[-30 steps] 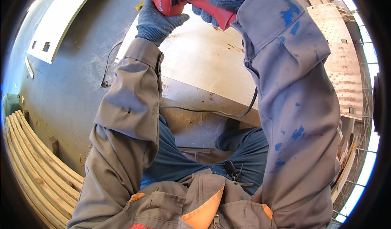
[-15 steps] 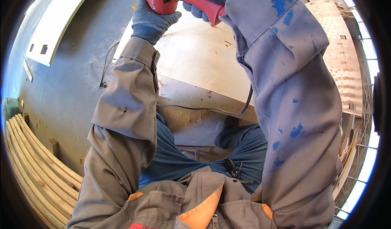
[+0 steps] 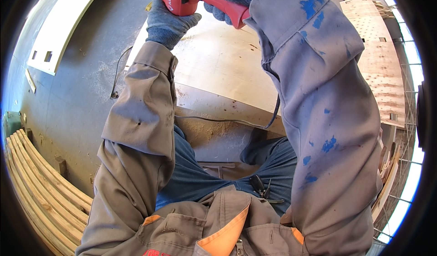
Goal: The person sits on the floor and uses a red corded drill to make multiple holes in a large white board. The person holds the drill with both hands and drills at several locations on the board.
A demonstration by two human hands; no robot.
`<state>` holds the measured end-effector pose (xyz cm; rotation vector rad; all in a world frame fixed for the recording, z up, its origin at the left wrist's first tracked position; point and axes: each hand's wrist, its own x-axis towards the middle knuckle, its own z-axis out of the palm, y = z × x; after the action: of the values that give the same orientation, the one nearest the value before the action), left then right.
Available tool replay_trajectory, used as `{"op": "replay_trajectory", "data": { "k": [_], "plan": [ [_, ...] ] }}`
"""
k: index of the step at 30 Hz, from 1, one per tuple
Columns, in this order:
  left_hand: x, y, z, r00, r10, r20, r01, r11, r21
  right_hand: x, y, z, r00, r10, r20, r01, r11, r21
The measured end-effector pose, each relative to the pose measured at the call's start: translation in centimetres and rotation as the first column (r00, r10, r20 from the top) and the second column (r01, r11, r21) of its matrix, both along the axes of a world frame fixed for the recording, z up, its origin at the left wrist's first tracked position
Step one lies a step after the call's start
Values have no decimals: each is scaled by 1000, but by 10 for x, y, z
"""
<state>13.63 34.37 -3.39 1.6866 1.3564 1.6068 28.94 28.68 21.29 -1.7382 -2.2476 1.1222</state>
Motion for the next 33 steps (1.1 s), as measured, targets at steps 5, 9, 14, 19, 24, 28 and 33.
{"op": "replay_trajectory", "data": {
  "k": [5, 9, 14, 19, 24, 28, 33],
  "plan": [
    [-2, 4, -1, 999, -39, 16, 39, 999, -5, 2, 7, -7, 999, -1, -44, -2, 998, -59],
    [1, -9, 0, 1000, 0, 2, 0, 999, -50, -4, 8, -16, 1000, 7, -12, -8, 999, -40],
    [-4, -4, -49, 915, -132, 381, 211, 962, -175, -16, 8, -39, 998, 54, 9, -54, 998, -22],
    [0, -15, -16, 986, -126, 107, 140, 981, -133, -14, 14, -27, 999, 23, 37, -22, 999, -32],
    [-11, -24, 8, 979, -125, 158, 150, 977, -153, -23, 13, -24, 998, 42, 56, -39, 998, -52],
    [-10, -19, 12, 962, -161, 219, 184, 979, -86, -22, 2, -10, 998, 31, 49, -28, 998, -57],
    [-9, -22, 19, 981, -147, 130, 169, 970, -176, -5, 4, -10, 997, 0, -77, -8, 995, -103]
  ]
}}
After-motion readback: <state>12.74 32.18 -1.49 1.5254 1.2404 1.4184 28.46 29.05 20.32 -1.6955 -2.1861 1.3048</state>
